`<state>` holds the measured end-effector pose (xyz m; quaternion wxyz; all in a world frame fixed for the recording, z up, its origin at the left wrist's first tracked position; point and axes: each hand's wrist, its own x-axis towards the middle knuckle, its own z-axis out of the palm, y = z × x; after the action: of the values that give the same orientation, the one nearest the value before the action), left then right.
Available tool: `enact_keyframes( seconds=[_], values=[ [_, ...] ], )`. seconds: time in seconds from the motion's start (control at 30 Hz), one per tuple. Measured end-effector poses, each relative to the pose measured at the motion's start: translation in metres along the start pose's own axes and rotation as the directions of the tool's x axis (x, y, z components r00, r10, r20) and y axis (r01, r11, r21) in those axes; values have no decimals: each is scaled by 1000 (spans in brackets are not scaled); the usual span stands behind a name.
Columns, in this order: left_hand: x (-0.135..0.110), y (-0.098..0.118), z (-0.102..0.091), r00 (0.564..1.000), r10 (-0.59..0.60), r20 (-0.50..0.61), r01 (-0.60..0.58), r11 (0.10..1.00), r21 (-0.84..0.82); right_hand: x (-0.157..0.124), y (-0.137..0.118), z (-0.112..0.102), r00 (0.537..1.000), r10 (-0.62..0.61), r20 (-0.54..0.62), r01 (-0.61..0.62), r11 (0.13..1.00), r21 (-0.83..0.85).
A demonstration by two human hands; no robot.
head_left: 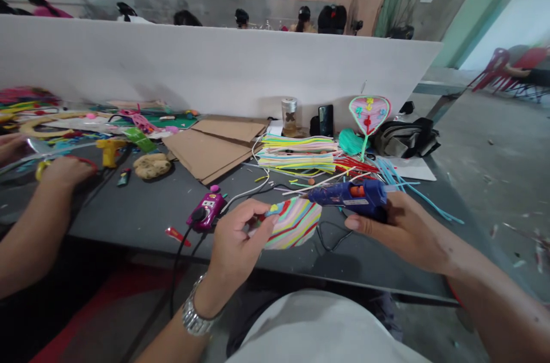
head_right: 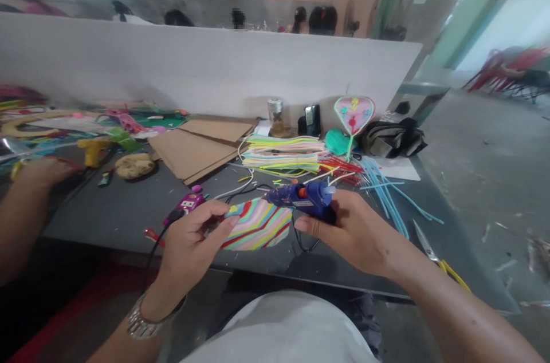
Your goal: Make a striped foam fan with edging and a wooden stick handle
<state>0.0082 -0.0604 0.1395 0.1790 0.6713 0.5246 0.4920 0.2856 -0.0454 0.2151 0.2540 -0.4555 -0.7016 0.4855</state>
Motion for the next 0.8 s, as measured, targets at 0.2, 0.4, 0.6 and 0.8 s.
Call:
enact_keyframes(
  seconds=[0.2, 0.4, 0.6, 0.8],
  values=[
    [1, -3, -1, 1000, -30, -10, 30, 1000, 10, 4, 10, -1, 999, -9, -41, 9, 1000, 15],
    [2, -9, -1, 998, -50, -40, 50, 999, 5, 10, 21, 2, 993, -59, -102, 62, 998, 29],
    [1, -15, -2, 996, -81, -46, 80, 997, -6, 13, 27, 4, 992, -48, -120, 59, 994, 92],
    [2, -19, -2, 993, -99, -57, 99, 995, 0, 16, 35, 5, 989, -39, -145, 61, 987, 151]
  ],
)
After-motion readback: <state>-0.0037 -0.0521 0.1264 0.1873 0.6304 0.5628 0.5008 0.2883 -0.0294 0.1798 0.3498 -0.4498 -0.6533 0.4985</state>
